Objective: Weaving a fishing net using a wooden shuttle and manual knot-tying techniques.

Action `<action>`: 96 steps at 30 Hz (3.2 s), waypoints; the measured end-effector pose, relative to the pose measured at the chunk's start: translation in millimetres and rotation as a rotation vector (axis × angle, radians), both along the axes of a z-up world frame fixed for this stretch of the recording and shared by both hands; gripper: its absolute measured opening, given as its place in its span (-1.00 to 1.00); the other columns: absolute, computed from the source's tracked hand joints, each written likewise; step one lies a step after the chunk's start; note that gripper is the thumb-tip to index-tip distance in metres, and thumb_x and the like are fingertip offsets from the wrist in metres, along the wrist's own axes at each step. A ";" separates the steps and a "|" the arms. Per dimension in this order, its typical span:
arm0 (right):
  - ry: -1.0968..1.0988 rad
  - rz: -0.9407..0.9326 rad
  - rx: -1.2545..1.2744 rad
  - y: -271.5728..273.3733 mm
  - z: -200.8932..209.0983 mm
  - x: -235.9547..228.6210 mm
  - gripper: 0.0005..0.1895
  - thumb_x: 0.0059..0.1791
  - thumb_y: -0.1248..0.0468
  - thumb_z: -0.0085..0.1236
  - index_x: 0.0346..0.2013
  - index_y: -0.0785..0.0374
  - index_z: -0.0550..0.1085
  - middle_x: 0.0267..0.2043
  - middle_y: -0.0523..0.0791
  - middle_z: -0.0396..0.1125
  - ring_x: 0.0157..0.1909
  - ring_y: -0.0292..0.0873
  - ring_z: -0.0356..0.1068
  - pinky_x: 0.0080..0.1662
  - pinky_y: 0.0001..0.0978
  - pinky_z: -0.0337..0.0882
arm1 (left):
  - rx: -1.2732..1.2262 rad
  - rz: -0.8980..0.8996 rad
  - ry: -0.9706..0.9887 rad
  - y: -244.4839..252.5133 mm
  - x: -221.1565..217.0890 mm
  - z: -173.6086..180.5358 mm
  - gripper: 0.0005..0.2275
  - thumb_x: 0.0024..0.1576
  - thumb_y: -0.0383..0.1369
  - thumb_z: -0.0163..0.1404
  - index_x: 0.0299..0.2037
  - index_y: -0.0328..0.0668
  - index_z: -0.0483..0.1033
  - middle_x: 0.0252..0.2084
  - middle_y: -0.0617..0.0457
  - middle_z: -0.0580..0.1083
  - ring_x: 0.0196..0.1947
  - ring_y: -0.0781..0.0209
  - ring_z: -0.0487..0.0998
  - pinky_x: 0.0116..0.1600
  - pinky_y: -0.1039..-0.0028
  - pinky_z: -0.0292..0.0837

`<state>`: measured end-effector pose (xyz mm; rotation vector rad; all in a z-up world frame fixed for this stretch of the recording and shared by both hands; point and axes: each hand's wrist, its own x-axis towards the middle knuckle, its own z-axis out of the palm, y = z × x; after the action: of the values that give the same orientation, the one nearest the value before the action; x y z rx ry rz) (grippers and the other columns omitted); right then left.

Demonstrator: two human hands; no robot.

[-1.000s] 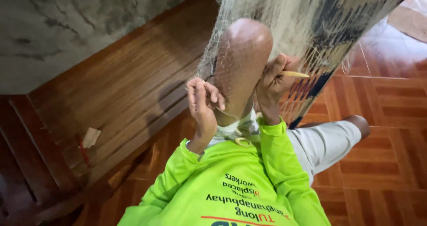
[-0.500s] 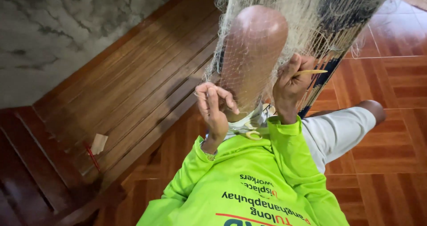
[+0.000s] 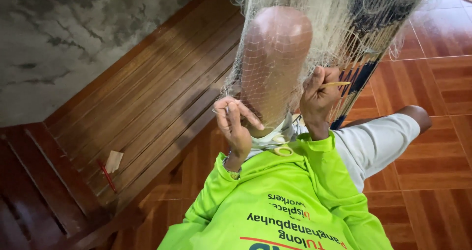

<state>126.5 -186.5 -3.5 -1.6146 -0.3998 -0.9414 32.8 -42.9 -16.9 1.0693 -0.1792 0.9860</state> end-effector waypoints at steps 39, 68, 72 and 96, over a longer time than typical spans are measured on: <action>0.073 -0.016 -0.056 -0.5 21.8 -39.4 -0.60 0.25 0.33 -0.07 -0.51 0.25 0.35 -0.67 -0.09 0.26 -0.58 -0.21 0.19 -0.36 -0.39 0.27 | 0.072 -0.234 0.260 11.6 -41.1 43.2 -0.85 0.41 -0.31 -0.20 -0.18 -0.16 0.31 -0.32 -0.19 0.57 -0.73 0.37 0.37 -0.54 0.66 0.25; 0.140 0.220 -0.794 -62.3 109.6 -90.6 -0.82 0.19 0.46 -0.02 0.06 0.23 0.39 -0.14 -0.05 0.28 -0.42 -0.15 0.22 -0.30 -0.28 0.28 | 0.191 -0.097 0.197 -3.7 -32.7 47.2 -0.82 0.41 -0.28 -0.32 -0.16 -0.18 0.24 -0.09 -0.10 0.50 -0.60 0.29 0.43 -0.40 0.57 0.36; 0.089 0.175 -0.882 -60.2 110.7 -86.3 -0.74 0.13 0.46 0.00 0.08 0.15 0.42 -0.16 -0.09 0.30 -0.37 -0.11 0.31 -0.35 -0.20 0.28 | 0.173 -0.146 0.169 -5.8 -32.0 49.5 -0.84 0.42 -0.26 -0.34 -0.18 -0.08 0.16 -0.33 -0.07 0.55 -0.58 0.31 0.37 -0.39 0.60 0.33; 0.140 0.456 -0.608 -50.8 105.2 -67.5 -0.82 0.10 0.47 0.04 -0.08 0.17 0.49 -0.43 -0.05 0.25 -0.59 -0.13 0.21 -0.53 -0.31 0.28 | 0.087 -0.269 0.147 -0.4 -17.7 23.2 -0.82 0.45 -0.26 -0.42 -0.14 -0.12 0.15 -0.37 -0.22 0.64 -0.57 0.47 0.47 -0.41 0.84 0.31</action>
<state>59.0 -237.3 101.7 -1.9942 -0.9765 -0.3659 15.2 -43.3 6.3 1.1591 -0.2402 0.6602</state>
